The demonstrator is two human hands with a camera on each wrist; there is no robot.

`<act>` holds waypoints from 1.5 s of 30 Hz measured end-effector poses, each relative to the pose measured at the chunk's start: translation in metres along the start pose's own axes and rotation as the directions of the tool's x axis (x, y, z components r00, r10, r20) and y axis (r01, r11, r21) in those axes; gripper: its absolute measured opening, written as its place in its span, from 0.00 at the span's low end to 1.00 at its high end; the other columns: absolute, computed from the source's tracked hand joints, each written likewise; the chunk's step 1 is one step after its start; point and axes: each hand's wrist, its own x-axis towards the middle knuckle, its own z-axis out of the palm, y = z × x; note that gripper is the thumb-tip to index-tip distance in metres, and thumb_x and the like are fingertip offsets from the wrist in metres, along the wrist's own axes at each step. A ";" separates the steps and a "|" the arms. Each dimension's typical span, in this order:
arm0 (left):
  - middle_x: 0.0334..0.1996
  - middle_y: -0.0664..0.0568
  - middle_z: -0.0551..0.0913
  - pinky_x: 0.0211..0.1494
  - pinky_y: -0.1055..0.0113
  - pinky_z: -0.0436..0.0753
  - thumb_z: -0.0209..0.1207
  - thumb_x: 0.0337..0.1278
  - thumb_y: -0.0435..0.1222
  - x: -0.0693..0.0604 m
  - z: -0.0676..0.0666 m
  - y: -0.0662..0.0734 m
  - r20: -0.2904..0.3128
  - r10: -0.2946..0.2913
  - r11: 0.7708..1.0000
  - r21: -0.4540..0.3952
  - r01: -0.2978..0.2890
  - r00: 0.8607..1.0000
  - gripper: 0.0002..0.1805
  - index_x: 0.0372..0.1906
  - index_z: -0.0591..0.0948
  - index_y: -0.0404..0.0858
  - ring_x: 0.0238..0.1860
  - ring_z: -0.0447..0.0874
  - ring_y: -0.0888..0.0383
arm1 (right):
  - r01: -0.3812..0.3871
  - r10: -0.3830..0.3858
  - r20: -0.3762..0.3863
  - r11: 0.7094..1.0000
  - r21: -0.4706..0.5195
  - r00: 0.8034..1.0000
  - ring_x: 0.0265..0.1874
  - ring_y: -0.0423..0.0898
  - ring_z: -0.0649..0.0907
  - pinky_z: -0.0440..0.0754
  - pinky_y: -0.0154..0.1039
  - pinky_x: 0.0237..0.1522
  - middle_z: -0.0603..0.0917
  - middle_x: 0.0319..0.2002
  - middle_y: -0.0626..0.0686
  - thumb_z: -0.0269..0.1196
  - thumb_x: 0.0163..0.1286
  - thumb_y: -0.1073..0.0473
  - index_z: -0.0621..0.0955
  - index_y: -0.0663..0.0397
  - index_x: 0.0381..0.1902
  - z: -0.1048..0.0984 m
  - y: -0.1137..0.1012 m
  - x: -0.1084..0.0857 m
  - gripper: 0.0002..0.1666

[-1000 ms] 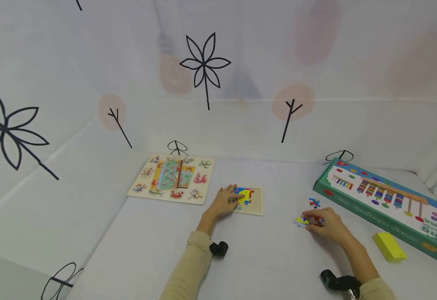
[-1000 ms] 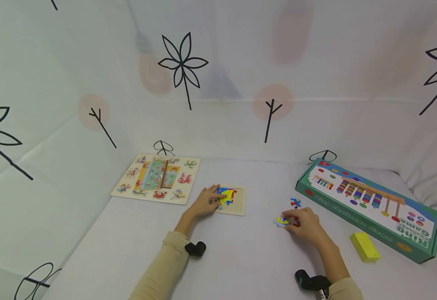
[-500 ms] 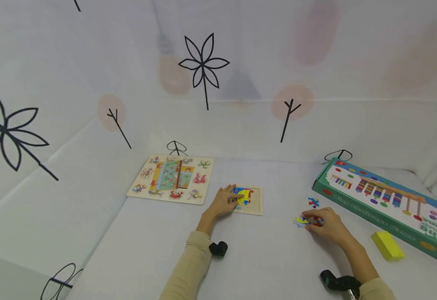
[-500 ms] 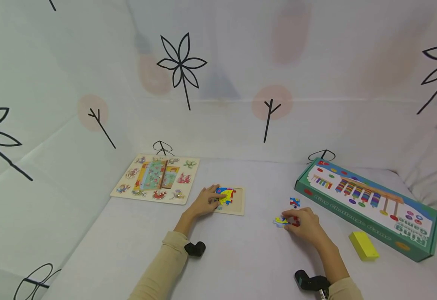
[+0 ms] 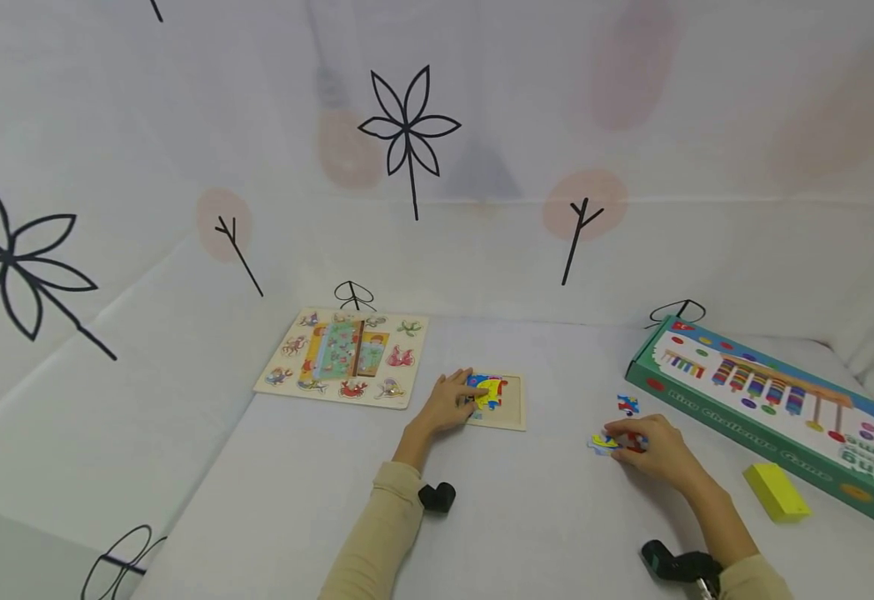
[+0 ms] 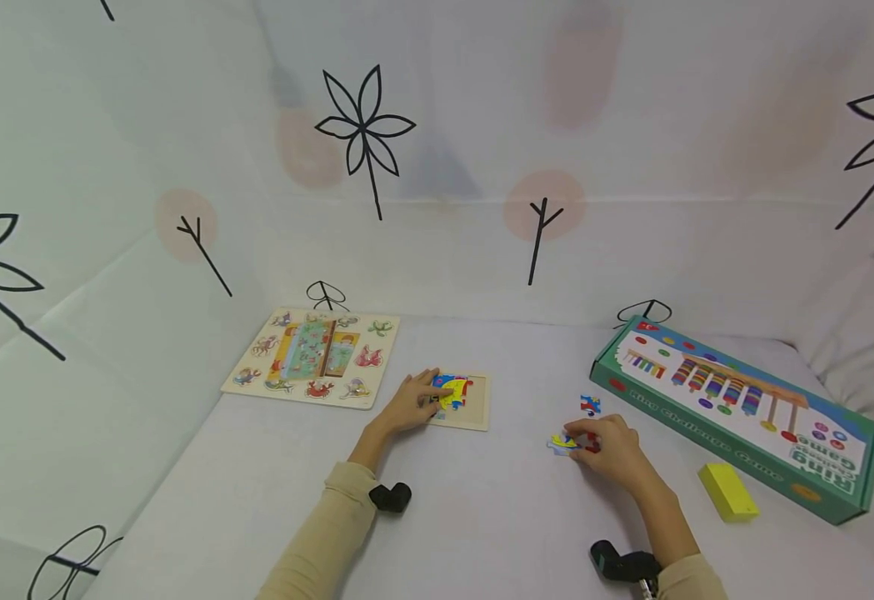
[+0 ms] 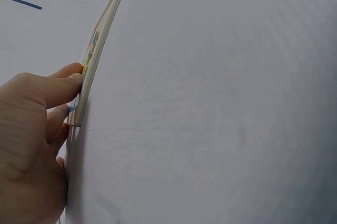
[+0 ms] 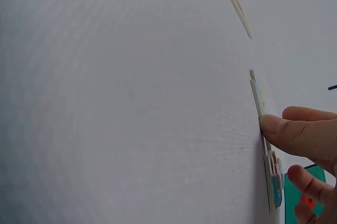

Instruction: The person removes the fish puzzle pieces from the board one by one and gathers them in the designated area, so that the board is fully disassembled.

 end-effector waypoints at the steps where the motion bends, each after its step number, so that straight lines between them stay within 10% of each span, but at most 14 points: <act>1: 0.67 0.38 0.64 0.71 0.41 0.50 0.55 0.55 0.31 0.000 0.000 0.000 -0.002 -0.001 1.000 -0.001 0.001 1.000 0.19 0.53 0.82 0.38 0.70 0.56 0.42 | 0.005 -0.005 -0.005 1.000 -0.002 1.000 0.44 0.59 0.74 0.71 0.59 0.43 0.86 0.37 0.56 0.71 0.50 0.68 0.84 0.61 0.42 0.001 0.000 0.000 0.18; 16: 0.67 0.38 0.65 0.71 0.42 0.50 0.56 0.56 0.31 0.000 0.000 -0.002 -0.008 -0.002 1.000 0.000 0.002 1.000 0.19 0.54 0.81 0.36 0.70 0.56 0.43 | -0.126 0.131 -0.032 0.985 0.118 0.991 0.52 0.64 0.73 0.74 0.62 0.46 0.81 0.49 0.66 0.61 0.65 0.63 0.79 0.64 0.52 -0.024 0.009 -0.011 0.18; 25: 0.66 0.37 0.65 0.71 0.42 0.50 0.55 0.56 0.32 -0.001 -0.003 -0.002 -0.012 -0.009 1.000 -0.008 0.009 1.000 0.24 0.59 0.74 0.30 0.70 0.58 0.42 | -0.080 0.106 -0.216 0.988 0.129 0.971 0.37 0.22 0.68 0.70 0.21 0.33 0.84 0.44 0.63 0.60 0.66 0.62 0.80 0.63 0.51 -0.022 0.007 -0.006 0.16; 35: 0.66 0.39 0.66 0.72 0.48 0.51 0.57 0.55 0.34 -0.005 -0.002 -0.002 -0.032 -0.039 0.998 -0.045 0.038 0.999 0.28 0.61 0.71 0.27 0.69 0.59 0.45 | 0.039 0.008 -0.246 0.982 0.185 0.969 0.37 0.50 0.79 0.75 0.30 0.33 0.86 0.39 0.60 0.63 0.61 0.69 0.81 0.67 0.47 0.013 -0.028 0.032 0.15; 45: 0.64 0.39 0.69 0.72 0.49 0.52 0.58 0.54 0.34 -0.006 -0.003 -0.001 -0.056 -0.020 0.997 -0.073 0.016 0.998 0.27 0.60 0.72 0.27 0.68 0.62 0.45 | 0.010 0.017 -0.099 0.962 0.272 0.995 0.42 0.55 0.79 0.79 0.40 0.40 0.84 0.44 0.61 0.63 0.62 0.67 0.80 0.67 0.51 0.039 -0.058 0.070 0.18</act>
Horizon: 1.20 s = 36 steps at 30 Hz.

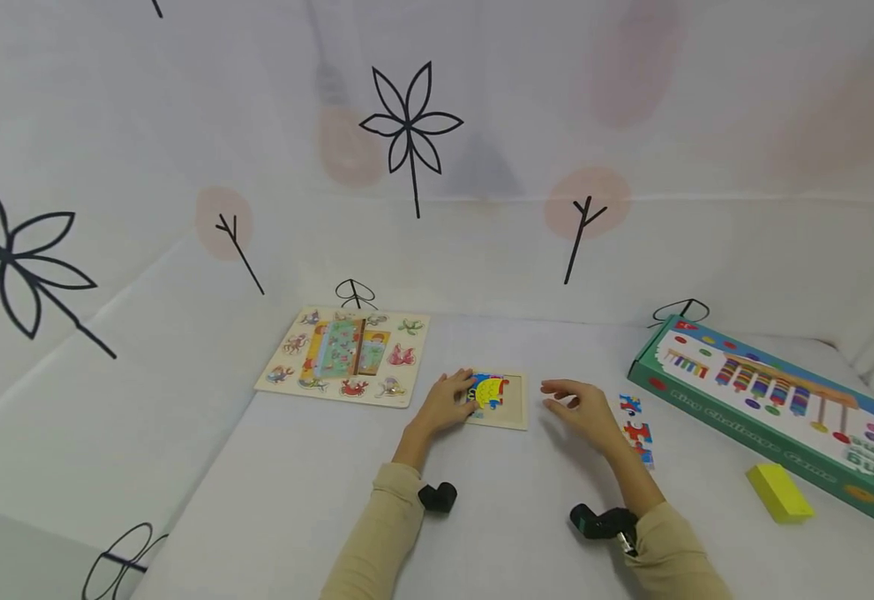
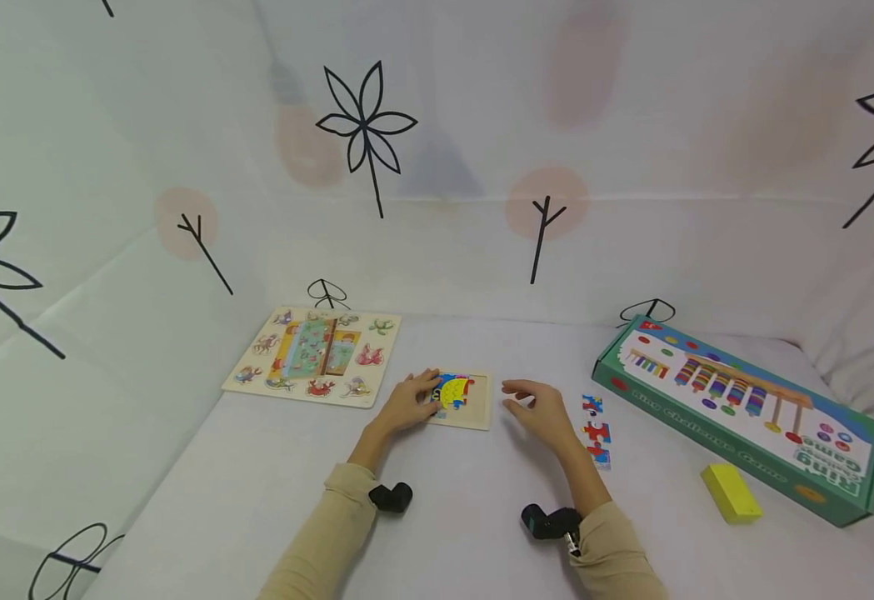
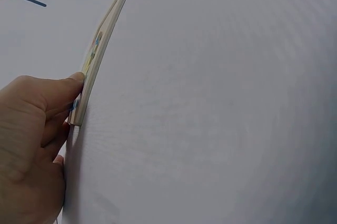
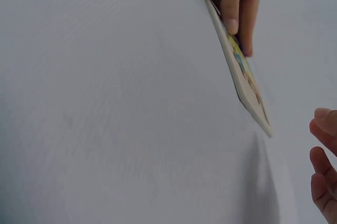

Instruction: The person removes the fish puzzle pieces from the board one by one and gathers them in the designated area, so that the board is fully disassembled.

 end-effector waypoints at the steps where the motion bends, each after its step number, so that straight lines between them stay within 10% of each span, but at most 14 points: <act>1: 0.64 0.39 0.69 0.72 0.49 0.52 0.58 0.54 0.35 0.000 0.000 0.000 0.000 -0.003 1.000 0.003 0.003 1.000 0.27 0.60 0.73 0.27 0.68 0.62 0.45 | 0.000 0.000 0.009 1.000 0.006 1.000 0.42 0.55 0.79 0.79 0.41 0.40 0.84 0.44 0.61 0.63 0.62 0.67 0.80 0.67 0.51 0.004 -0.002 0.002 0.18; 16: 0.63 0.41 0.71 0.72 0.50 0.54 0.59 0.53 0.35 -0.001 0.002 -0.001 -0.022 -0.015 1.000 -0.013 0.015 1.000 0.27 0.59 0.74 0.28 0.67 0.64 0.46 | 0.050 -0.053 0.070 0.998 0.040 0.996 0.36 0.57 0.83 0.83 0.48 0.41 0.82 0.39 0.66 0.65 0.55 0.71 0.79 0.75 0.47 0.063 -0.013 0.032 0.21; 25: 0.63 0.40 0.71 0.72 0.49 0.54 0.60 0.54 0.34 0.000 0.001 0.000 -0.026 -0.008 1.000 -0.015 0.008 1.000 0.26 0.58 0.74 0.27 0.67 0.63 0.45 | 0.026 -0.020 0.124 0.999 -0.045 0.992 0.39 0.56 0.82 0.82 0.48 0.44 0.82 0.45 0.66 0.70 0.52 0.67 0.78 0.75 0.48 0.065 -0.016 0.036 0.26; 36: 0.63 0.40 0.70 0.71 0.48 0.54 0.59 0.56 0.35 0.001 0.002 -0.001 -0.011 0.020 0.999 0.031 -0.019 1.000 0.21 0.55 0.78 0.31 0.68 0.63 0.45 | 0.170 -0.147 0.124 0.965 -0.202 0.981 0.32 0.49 0.77 0.77 0.48 0.41 0.84 0.34 0.58 0.68 0.56 0.64 0.81 0.71 0.45 0.067 -0.018 0.034 0.20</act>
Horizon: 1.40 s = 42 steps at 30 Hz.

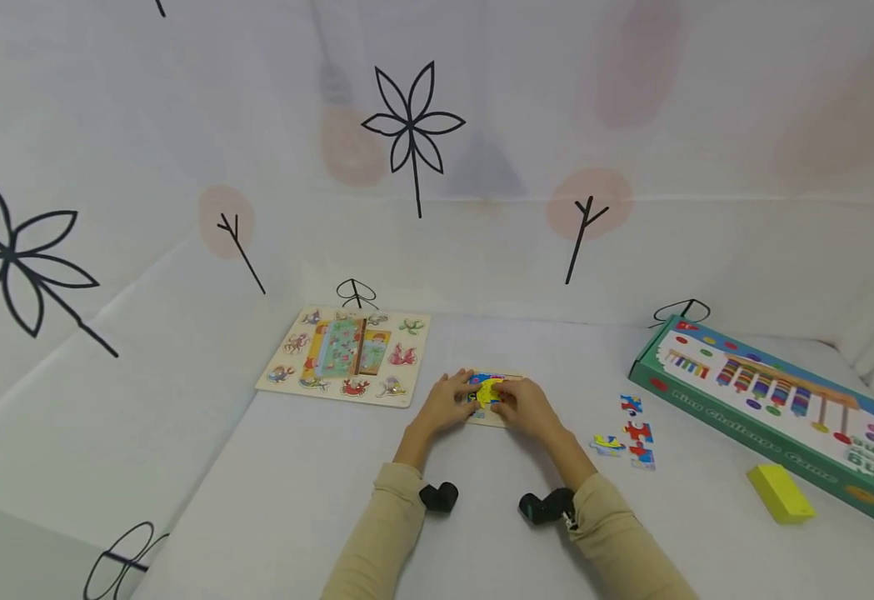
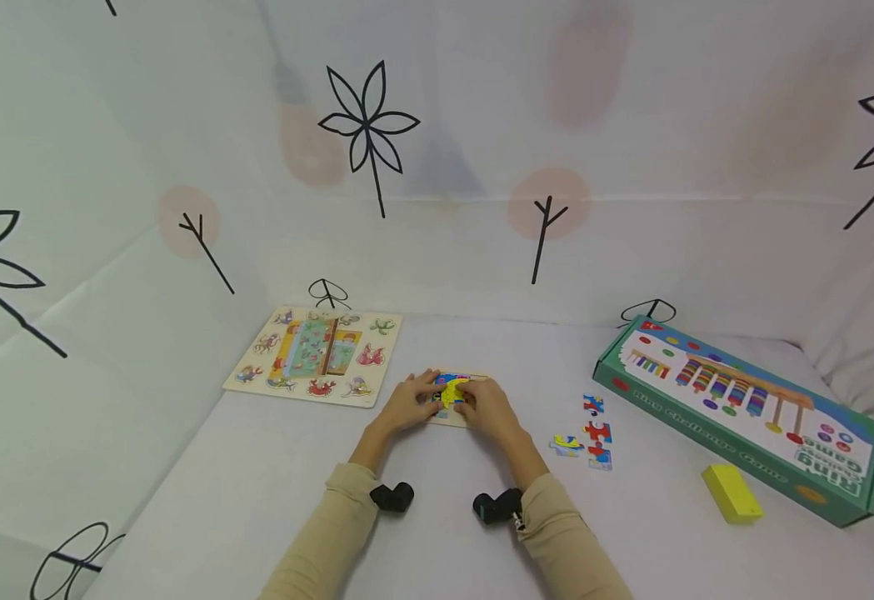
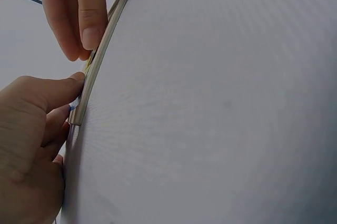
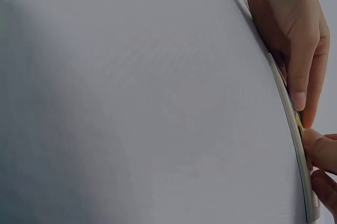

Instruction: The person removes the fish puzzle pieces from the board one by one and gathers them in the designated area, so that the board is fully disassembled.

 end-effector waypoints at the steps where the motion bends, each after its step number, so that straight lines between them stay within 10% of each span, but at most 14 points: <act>1: 0.63 0.40 0.70 0.71 0.48 0.55 0.59 0.56 0.35 0.000 0.000 0.000 0.000 0.002 1.000 0.006 -0.002 1.000 0.21 0.55 0.79 0.31 0.68 0.63 0.45 | 0.013 -0.013 -0.006 1.000 -0.005 1.000 0.30 0.47 0.76 0.77 0.47 0.39 0.83 0.31 0.56 0.68 0.57 0.64 0.81 0.71 0.46 0.001 0.001 -0.001 0.20; 33: 0.64 0.40 0.69 0.72 0.49 0.52 0.58 0.57 0.34 0.001 0.001 0.001 0.019 -0.016 1.000 0.013 0.016 1.000 0.20 0.55 0.79 0.33 0.69 0.60 0.45 | 0.001 -0.002 -0.016 0.995 -0.100 1.000 0.37 0.53 0.81 0.78 0.50 0.43 0.84 0.36 0.58 0.68 0.58 0.61 0.82 0.66 0.46 0.003 -0.004 -0.005 0.19; 42: 0.64 0.39 0.69 0.72 0.48 0.53 0.58 0.57 0.34 0.001 0.001 0.000 0.011 -0.009 1.000 -0.003 0.009 1.000 0.20 0.55 0.79 0.33 0.69 0.60 0.44 | 0.019 -0.019 -0.063 1.000 0.000 0.998 0.35 0.52 0.83 0.80 0.49 0.40 0.85 0.39 0.60 0.67 0.58 0.64 0.82 0.67 0.45 0.005 -0.004 -0.007 0.17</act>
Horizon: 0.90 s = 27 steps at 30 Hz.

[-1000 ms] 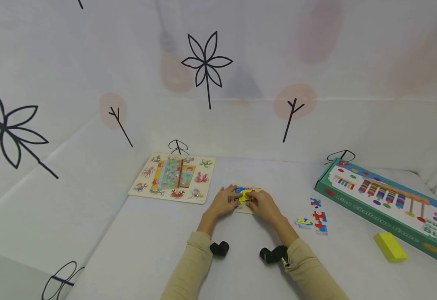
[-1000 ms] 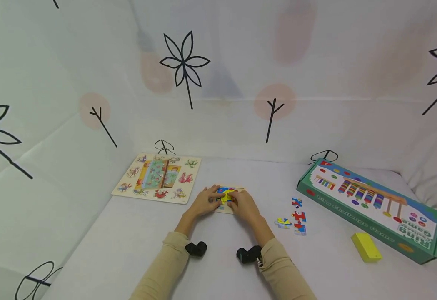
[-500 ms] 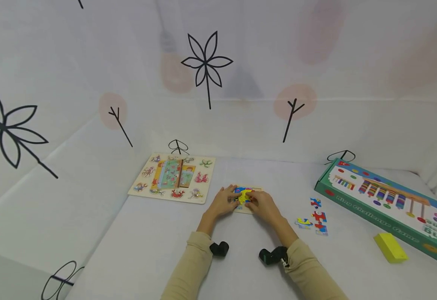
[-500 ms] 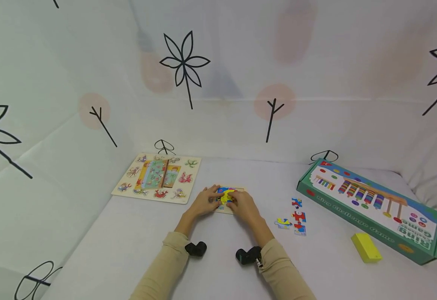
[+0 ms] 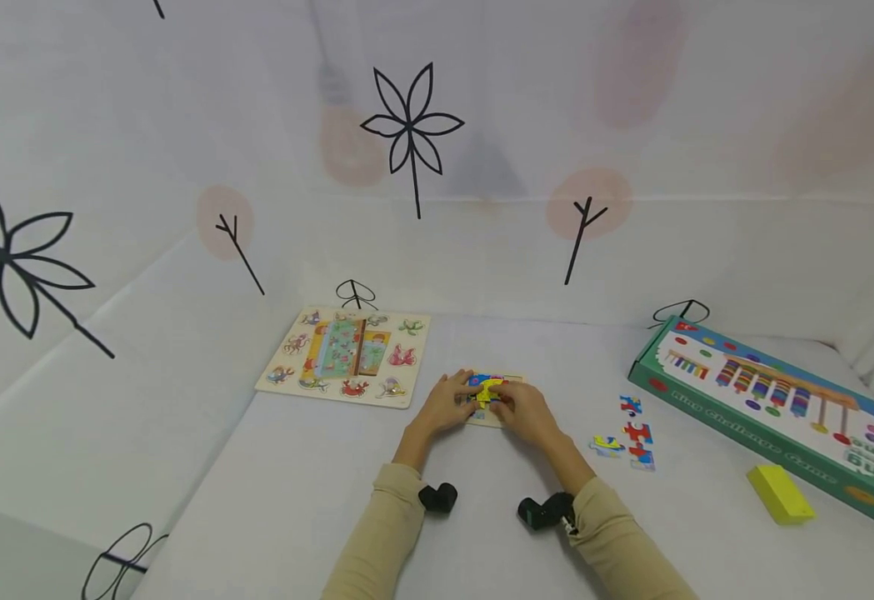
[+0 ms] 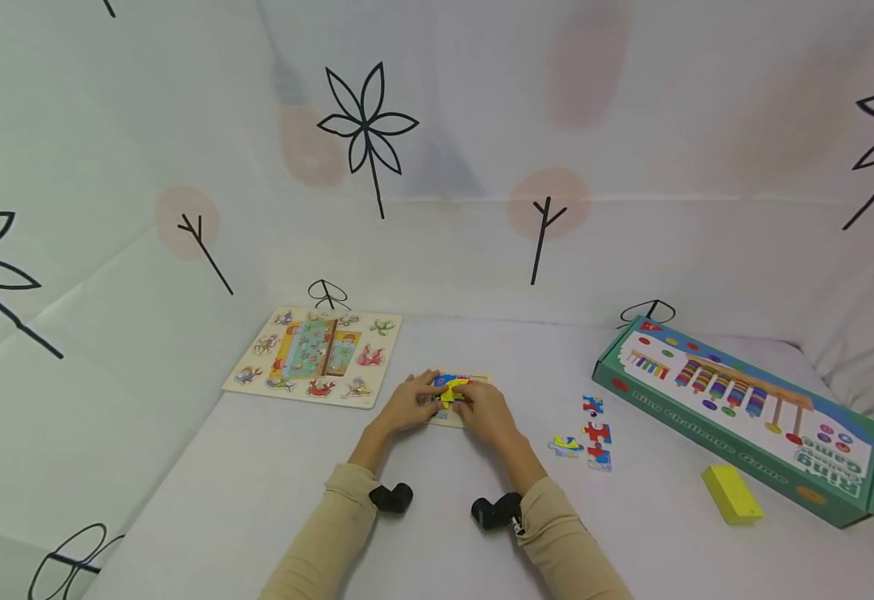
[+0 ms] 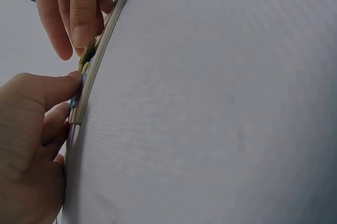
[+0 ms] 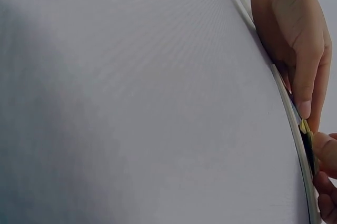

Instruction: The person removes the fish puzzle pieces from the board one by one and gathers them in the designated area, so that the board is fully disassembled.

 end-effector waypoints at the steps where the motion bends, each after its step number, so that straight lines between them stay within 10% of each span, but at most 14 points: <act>1: 0.64 0.39 0.69 0.72 0.48 0.53 0.57 0.57 0.34 0.000 0.000 0.000 0.000 -0.001 1.000 0.001 0.001 1.000 0.20 0.54 0.79 0.33 0.69 0.61 0.45 | -0.005 0.005 -0.007 1.000 0.018 1.000 0.34 0.52 0.83 0.81 0.48 0.39 0.84 0.39 0.60 0.67 0.58 0.65 0.82 0.67 0.46 0.001 0.000 0.000 0.17; 27: 0.64 0.40 0.69 0.72 0.49 0.52 0.57 0.55 0.34 -0.001 0.000 0.001 0.004 -0.002 1.000 0.010 0.002 1.000 0.20 0.54 0.80 0.33 0.69 0.60 0.44 | -0.093 0.096 0.002 0.955 0.281 0.995 0.38 0.59 0.84 0.83 0.49 0.42 0.82 0.44 0.69 0.63 0.59 0.70 0.79 0.73 0.49 -0.007 0.006 0.004 0.18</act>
